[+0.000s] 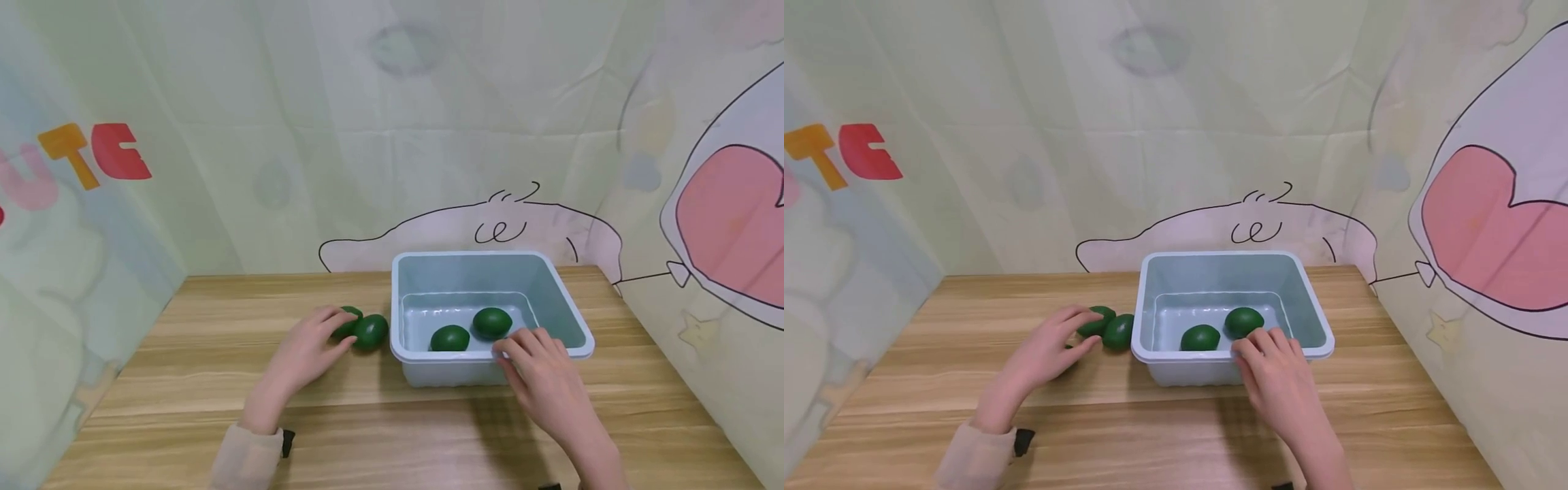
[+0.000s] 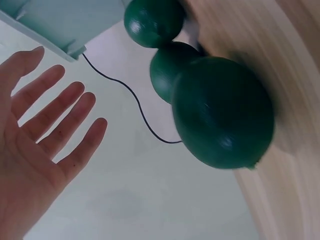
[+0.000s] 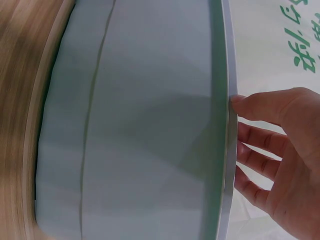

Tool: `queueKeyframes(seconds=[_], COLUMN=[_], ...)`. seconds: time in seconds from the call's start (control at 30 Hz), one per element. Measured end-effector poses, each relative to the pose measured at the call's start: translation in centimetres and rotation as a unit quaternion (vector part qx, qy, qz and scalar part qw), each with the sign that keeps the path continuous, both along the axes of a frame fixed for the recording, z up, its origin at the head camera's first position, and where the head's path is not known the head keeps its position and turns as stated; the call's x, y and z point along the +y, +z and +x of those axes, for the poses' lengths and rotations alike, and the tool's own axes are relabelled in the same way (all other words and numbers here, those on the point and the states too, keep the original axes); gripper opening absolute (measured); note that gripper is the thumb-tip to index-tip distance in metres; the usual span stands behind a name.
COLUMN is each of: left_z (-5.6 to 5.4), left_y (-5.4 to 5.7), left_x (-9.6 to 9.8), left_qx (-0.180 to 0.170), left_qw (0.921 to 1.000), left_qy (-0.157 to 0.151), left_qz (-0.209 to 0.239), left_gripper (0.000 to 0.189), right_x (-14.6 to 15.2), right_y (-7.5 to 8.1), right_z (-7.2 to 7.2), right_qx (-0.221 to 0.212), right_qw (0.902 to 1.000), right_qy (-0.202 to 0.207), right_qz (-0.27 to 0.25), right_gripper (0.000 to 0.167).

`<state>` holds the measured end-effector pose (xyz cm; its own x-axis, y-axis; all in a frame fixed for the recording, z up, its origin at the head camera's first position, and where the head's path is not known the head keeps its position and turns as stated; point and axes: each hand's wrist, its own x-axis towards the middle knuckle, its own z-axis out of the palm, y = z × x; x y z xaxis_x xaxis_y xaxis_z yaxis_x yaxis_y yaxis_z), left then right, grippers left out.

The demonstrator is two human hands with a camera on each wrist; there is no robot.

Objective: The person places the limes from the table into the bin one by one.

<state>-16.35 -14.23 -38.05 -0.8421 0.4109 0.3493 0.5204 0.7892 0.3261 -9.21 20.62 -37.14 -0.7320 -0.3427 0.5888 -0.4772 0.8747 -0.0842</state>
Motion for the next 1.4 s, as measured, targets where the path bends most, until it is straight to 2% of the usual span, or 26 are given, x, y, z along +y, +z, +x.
queueKeyframes(seconds=[0.33, 0.57, 0.93, 1.4], left_z=[0.6, 0.7, 0.8, 0.5], left_y=[-1.0, -1.6, -2.2, -3.0], left_x=[-1.8, -2.5, -3.6, -4.6], left_qx=[-0.011, -0.009, -0.049, -0.075], left_qw=[0.9993, 0.9989, 0.9964, 0.9934], left_qy=[0.031, 0.033, 0.048, 0.058], left_qz=[-0.016, -0.033, -0.05, -0.064], left_gripper=[0.037, 0.037, 0.04, 0.048], right_x=[0.1, 0.1, 0.0, 0.0], right_y=[0.0, -0.1, 0.0, 0.0], right_z=[0.0, 0.0, -0.1, -0.1], right_qx=[-0.002, -0.007, -0.002, 0.006], right_qw=[1.0, 1.0, 1.0, 0.9999], right_qy=[0.002, 0.0, 0.003, 0.007], right_qz=[-0.006, -0.006, -0.006, -0.009], right_gripper=[0.015, 0.015, 0.015, 0.015])
